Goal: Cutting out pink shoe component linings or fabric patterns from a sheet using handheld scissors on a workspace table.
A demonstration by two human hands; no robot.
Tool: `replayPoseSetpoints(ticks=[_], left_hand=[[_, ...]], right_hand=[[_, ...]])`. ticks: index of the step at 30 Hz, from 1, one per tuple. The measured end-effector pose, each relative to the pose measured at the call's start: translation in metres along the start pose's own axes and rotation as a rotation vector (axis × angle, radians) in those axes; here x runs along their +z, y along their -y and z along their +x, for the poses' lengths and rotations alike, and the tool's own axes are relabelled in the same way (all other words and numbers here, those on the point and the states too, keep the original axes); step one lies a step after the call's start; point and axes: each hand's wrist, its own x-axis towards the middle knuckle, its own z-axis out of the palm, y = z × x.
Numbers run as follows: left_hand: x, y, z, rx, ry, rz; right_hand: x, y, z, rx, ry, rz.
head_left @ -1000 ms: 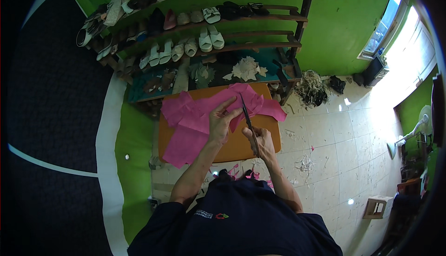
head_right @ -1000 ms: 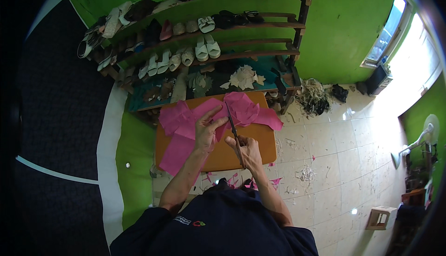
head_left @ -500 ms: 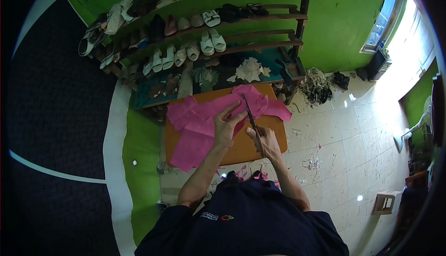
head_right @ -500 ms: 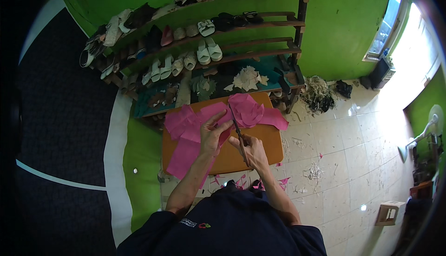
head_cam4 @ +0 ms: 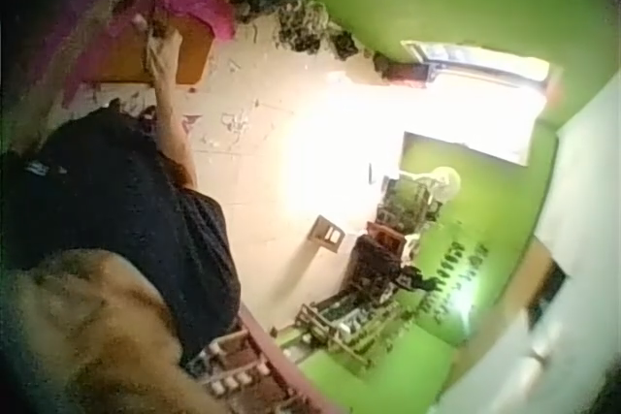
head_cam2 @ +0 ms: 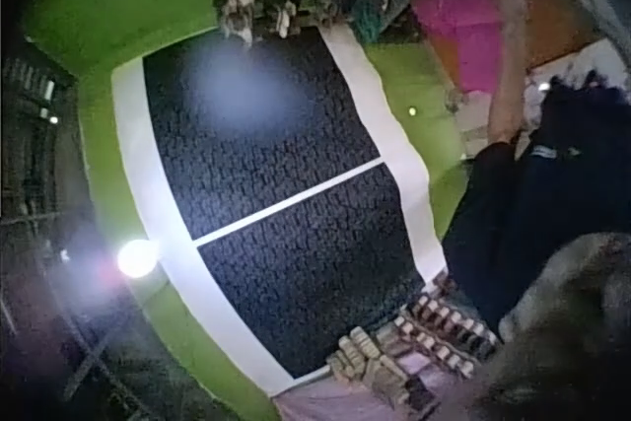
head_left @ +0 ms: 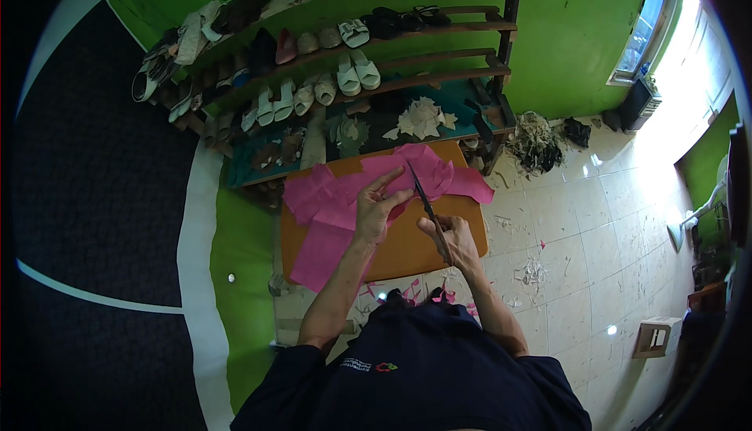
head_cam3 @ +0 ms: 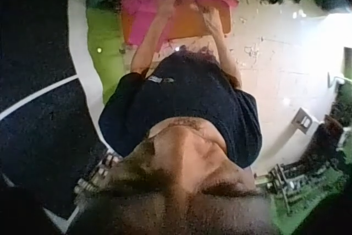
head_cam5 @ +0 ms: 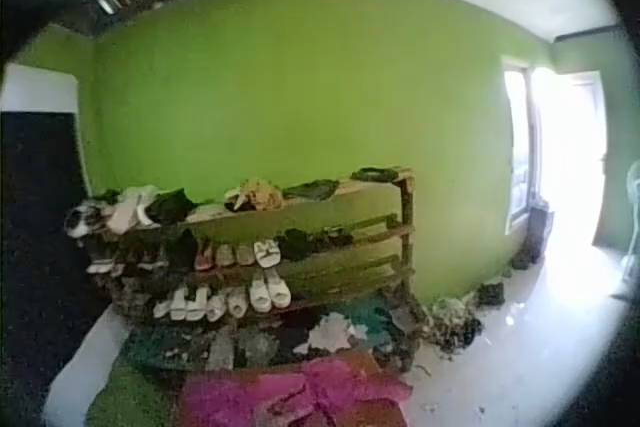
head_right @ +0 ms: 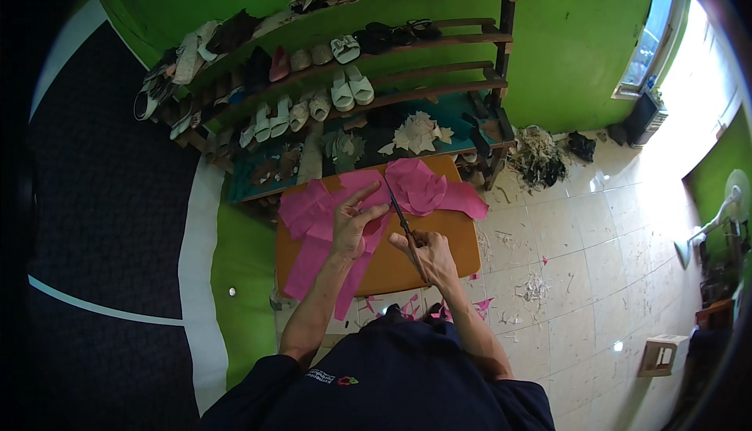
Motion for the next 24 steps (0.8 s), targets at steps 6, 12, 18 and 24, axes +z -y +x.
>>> replayPoseSetpoints(ticks=[6, 12, 18, 24], left_hand=[[-0.003, -0.004, 0.002, -0.003, 0.025, -0.001], [0.002, 0.001, 0.010, 0.043, -0.158, -0.046], [0.010, 0.007, 0.007, 0.021, -0.121, -0.031], [0.016, 0.007, 0.002, 0.014, -0.124, -0.068]], right_hand=[[-0.007, 0.002, -0.003, -0.003, 0.027, -0.026], [-0.006, -0.002, -0.005, -0.014, 0.046, -0.018], [0.003, -0.012, 0.002, -0.009, 0.054, 0.073], [0.003, -0.010, 0.004, -0.040, 0.038, 0.059]])
